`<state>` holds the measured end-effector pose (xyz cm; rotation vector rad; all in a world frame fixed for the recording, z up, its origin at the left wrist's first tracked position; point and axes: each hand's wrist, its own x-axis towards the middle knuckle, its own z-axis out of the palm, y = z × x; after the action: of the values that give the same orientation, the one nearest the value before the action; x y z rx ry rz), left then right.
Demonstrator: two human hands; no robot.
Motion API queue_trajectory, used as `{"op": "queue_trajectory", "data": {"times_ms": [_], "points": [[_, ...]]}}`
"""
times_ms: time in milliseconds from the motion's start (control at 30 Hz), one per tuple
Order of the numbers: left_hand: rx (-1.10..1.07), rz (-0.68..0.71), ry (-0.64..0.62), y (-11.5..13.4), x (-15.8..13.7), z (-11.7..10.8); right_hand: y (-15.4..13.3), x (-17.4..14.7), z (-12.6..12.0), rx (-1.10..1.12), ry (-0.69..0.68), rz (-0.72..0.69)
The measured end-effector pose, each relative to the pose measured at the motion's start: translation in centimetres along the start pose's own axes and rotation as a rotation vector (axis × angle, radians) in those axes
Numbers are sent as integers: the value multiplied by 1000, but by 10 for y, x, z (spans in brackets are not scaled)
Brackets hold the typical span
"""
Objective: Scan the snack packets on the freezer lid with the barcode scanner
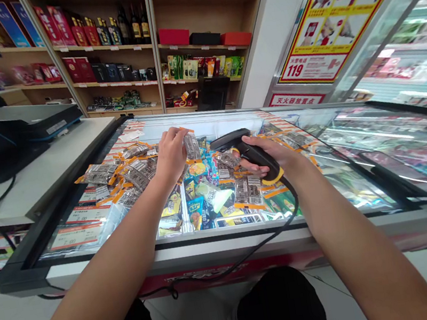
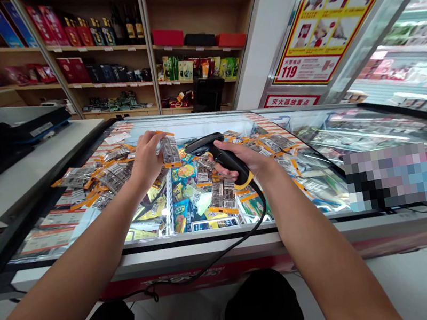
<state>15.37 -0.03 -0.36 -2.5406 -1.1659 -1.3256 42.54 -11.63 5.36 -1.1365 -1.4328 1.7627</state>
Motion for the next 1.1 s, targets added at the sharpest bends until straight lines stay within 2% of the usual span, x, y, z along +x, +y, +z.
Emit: {"op": "queue_trajectory", "data": {"times_ms": [133,300,367,433,500,533,600,667,700,767,867,967,1033,1100], "points": [[71,11,-84,6,-3,-3,-2,2,1,37,73,8],[248,29,-368,-5,-7,-6,-2,6,-7,199,213,-40],[259,-10,-361,-11,-5,-10,-1,6,-10,256,239,-62],[253,-35,-301,-10,-3,-16,-1,6,-11,296,254,-70],[204,-6,-282,0,-1,-21,-1,5,-11,328,267,-67],[159,25,-314,7,-1,-22,-2,5,-11,338,273,-66],[58,127,-468,25,-3,-21,-2,5,-11,346,282,-73],[80,184,-628,39,-6,-16,-2,5,-11,342,289,-89],[115,185,-667,42,-8,-14,-2,6,-11,341,294,-98],[207,141,-665,43,-10,-11,-2,6,-11,347,301,-108],[333,55,-590,33,-10,-13,-3,5,-9,367,304,-106],[391,33,-546,29,-9,-15,-4,4,-7,376,310,-106],[331,75,-510,36,-10,-11,-5,4,-7,375,312,-117],[177,150,-491,51,-13,-1,-5,4,-7,383,317,-134]]}}
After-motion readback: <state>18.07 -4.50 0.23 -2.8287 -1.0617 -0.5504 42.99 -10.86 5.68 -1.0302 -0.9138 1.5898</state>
